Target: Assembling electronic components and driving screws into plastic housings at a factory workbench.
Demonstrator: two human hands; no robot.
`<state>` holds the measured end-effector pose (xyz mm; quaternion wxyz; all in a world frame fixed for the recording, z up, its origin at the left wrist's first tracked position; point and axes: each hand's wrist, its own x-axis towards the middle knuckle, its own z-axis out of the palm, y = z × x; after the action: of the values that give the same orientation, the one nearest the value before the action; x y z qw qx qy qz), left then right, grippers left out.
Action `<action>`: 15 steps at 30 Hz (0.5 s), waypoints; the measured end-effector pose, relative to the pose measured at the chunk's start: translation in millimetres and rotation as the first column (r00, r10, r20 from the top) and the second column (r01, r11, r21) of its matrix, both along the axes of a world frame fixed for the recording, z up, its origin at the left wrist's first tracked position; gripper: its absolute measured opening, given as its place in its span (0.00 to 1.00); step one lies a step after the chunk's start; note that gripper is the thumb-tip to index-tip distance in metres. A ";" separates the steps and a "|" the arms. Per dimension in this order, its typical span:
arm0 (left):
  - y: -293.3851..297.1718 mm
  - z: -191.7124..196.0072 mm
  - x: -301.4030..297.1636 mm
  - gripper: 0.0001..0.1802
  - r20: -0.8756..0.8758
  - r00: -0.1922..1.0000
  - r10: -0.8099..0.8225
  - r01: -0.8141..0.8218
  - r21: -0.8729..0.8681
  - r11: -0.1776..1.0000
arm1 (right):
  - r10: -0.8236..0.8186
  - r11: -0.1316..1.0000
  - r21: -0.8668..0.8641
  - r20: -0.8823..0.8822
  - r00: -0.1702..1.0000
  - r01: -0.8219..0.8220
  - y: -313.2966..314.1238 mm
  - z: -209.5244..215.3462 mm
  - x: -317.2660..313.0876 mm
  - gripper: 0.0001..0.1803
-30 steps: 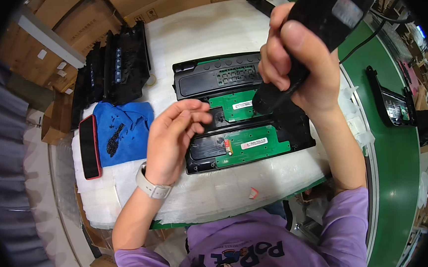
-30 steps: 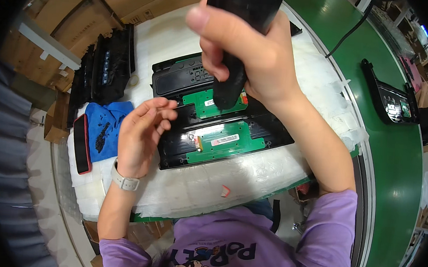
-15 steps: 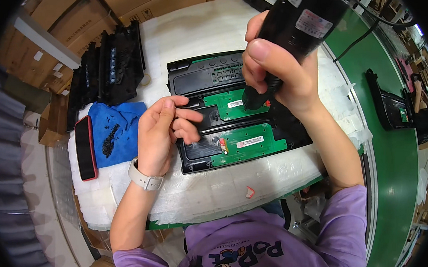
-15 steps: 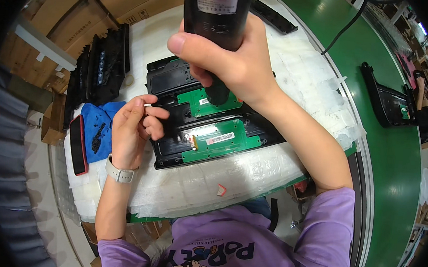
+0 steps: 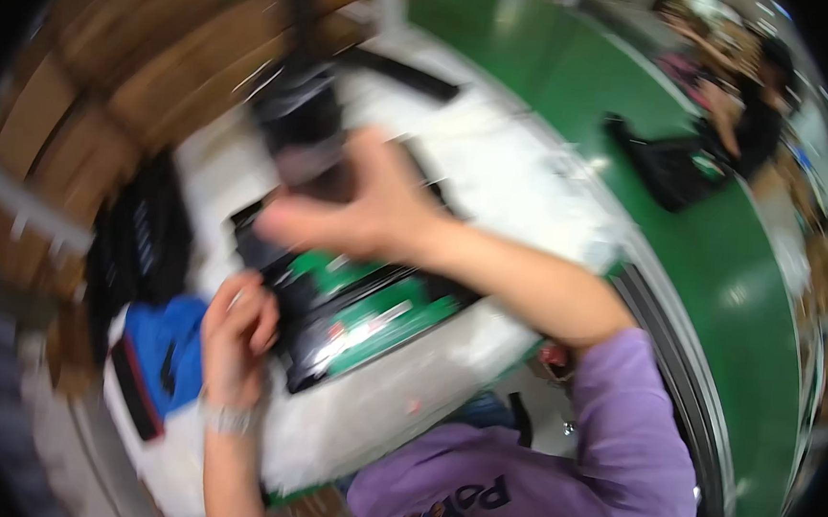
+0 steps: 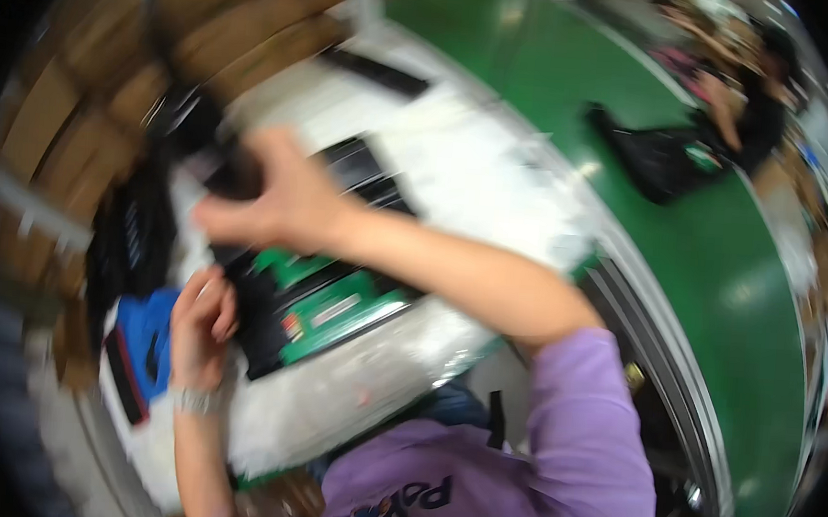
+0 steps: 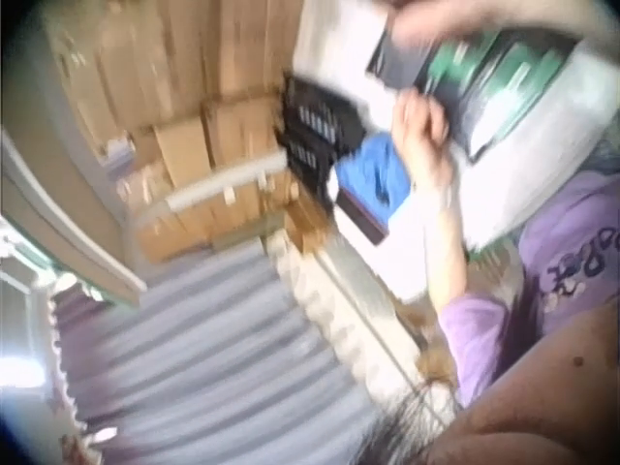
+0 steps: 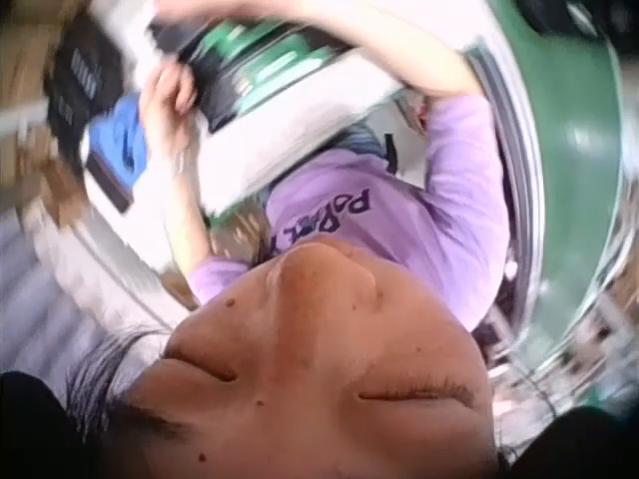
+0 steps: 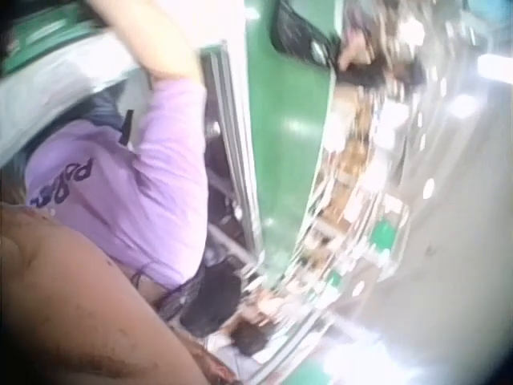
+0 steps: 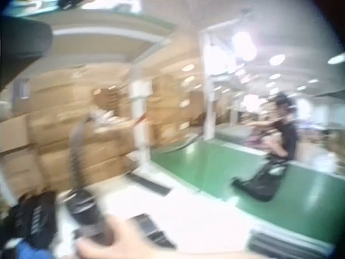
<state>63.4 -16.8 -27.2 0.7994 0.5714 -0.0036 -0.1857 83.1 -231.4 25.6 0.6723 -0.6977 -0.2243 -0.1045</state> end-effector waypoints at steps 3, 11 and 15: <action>10.8 -4.8 -7.5 0.14 0.139 0.989 0.038 -0.051 0.090 0.995 | 0.034 0.983 0.179 0.032 0.999 -0.039 7.7 1.6 -0.6 0.16; -8.0 3.9 -29.0 0.07 0.119 0.983 -0.137 0.120 0.140 0.983 | 0.236 0.618 0.741 0.142 0.961 -0.262 0.7 30.5 -35.8 0.16; -16.7 5.4 -39.1 0.05 0.160 0.986 -0.052 0.024 0.174 0.985 | 0.198 0.576 0.782 0.151 0.969 -0.239 4.9 29.8 -39.5 0.16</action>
<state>24.2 -33.5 -21.9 0.7407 0.6510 -0.0643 -0.1531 43.6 -226.5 55.5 0.9138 -0.2906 -0.2544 -0.1259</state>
